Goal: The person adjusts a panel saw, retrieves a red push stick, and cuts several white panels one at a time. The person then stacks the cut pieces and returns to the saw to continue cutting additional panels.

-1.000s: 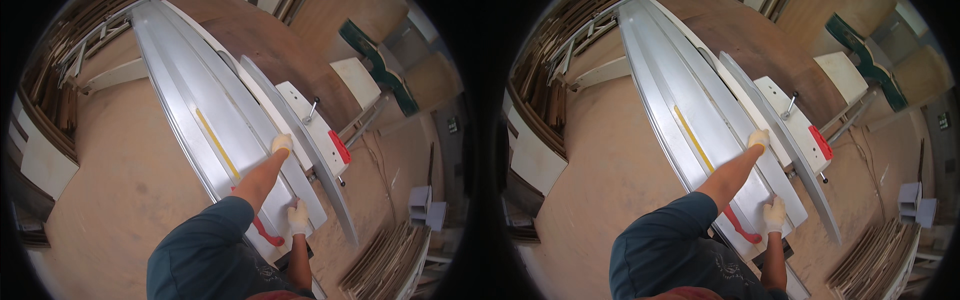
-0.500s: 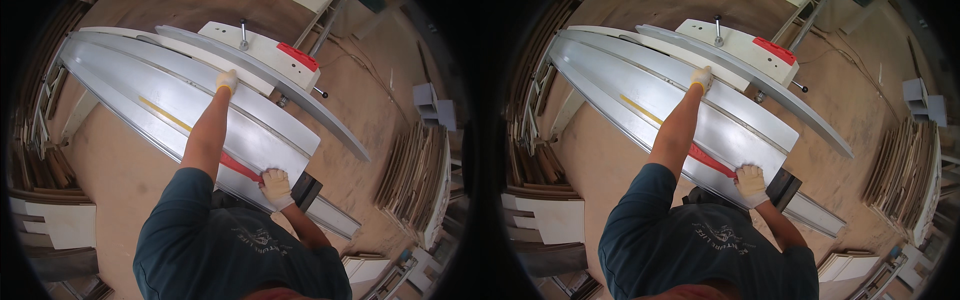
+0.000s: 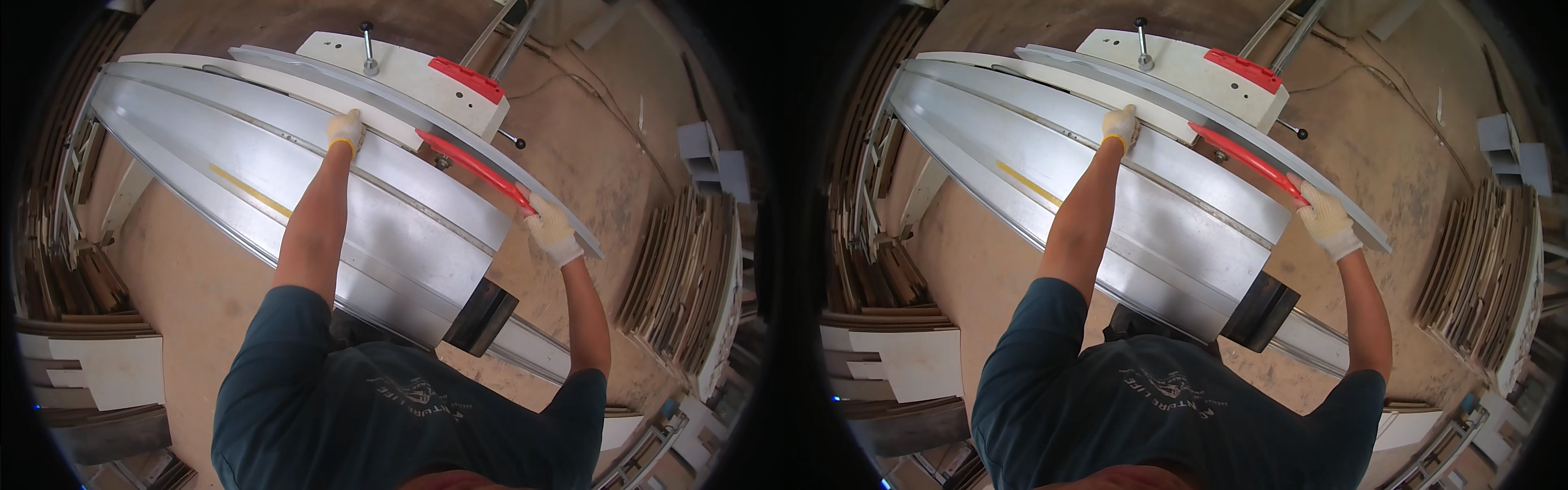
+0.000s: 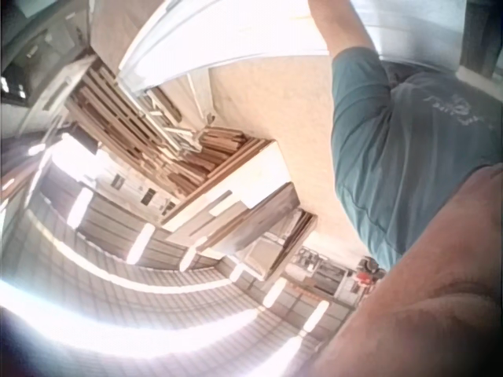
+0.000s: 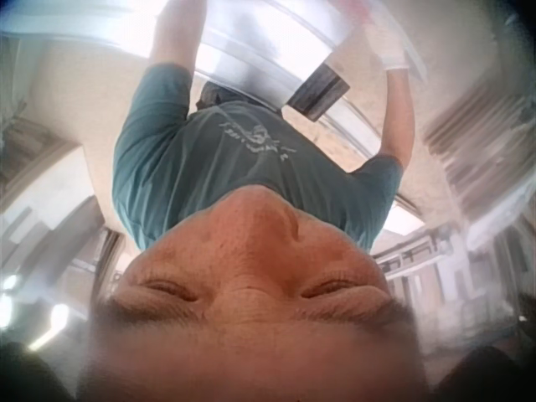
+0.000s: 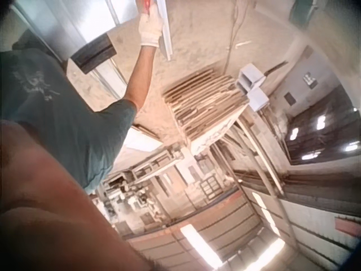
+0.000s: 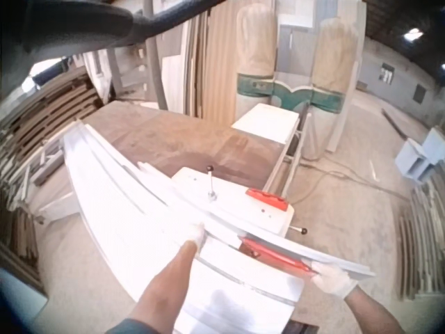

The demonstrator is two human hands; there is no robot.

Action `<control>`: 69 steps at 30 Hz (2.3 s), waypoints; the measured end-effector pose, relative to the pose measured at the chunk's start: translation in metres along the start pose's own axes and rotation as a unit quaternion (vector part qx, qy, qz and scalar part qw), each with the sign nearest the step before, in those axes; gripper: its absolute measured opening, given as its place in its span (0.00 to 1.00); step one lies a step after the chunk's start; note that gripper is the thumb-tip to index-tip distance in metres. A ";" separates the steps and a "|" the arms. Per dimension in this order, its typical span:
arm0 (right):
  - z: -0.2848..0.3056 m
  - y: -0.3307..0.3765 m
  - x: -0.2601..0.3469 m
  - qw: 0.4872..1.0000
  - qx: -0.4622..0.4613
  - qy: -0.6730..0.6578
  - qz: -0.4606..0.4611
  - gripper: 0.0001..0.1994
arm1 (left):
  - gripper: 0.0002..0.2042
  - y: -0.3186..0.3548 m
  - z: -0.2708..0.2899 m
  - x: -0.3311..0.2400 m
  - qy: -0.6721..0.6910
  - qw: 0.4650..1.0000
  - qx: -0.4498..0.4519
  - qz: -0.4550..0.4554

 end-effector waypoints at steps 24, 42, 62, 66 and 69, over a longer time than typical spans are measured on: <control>-0.104 -0.222 0.210 0.974 0.040 0.219 0.044 0.28 | 0.15 0.128 0.229 0.042 -0.250 0.914 -0.177 -0.265; -0.217 -0.449 0.453 0.977 0.044 0.193 0.076 0.24 | 0.23 0.087 0.405 0.077 -0.295 0.820 -0.347 -0.347; -0.283 -0.475 0.649 0.913 -0.114 0.379 0.095 0.16 | 0.23 0.097 0.444 0.064 -0.300 0.824 -0.156 -0.454; -0.422 -0.418 0.698 0.928 -0.098 0.332 0.141 0.25 | 0.22 0.082 0.518 0.082 -0.181 0.829 0.105 -0.519; -0.534 -0.397 0.737 0.931 -0.023 0.319 0.176 0.32 | 0.19 0.046 0.621 0.094 -0.218 0.868 0.041 -0.445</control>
Point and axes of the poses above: each hand's wrist, its own y-axis away from the middle knuckle, its own z-axis out of the back of the hand, x = y × z, the point moved 6 cm from there along -y, towards the middle knuckle, and after that the axes turned 9 degrees about -z, right-handed, at the moved point
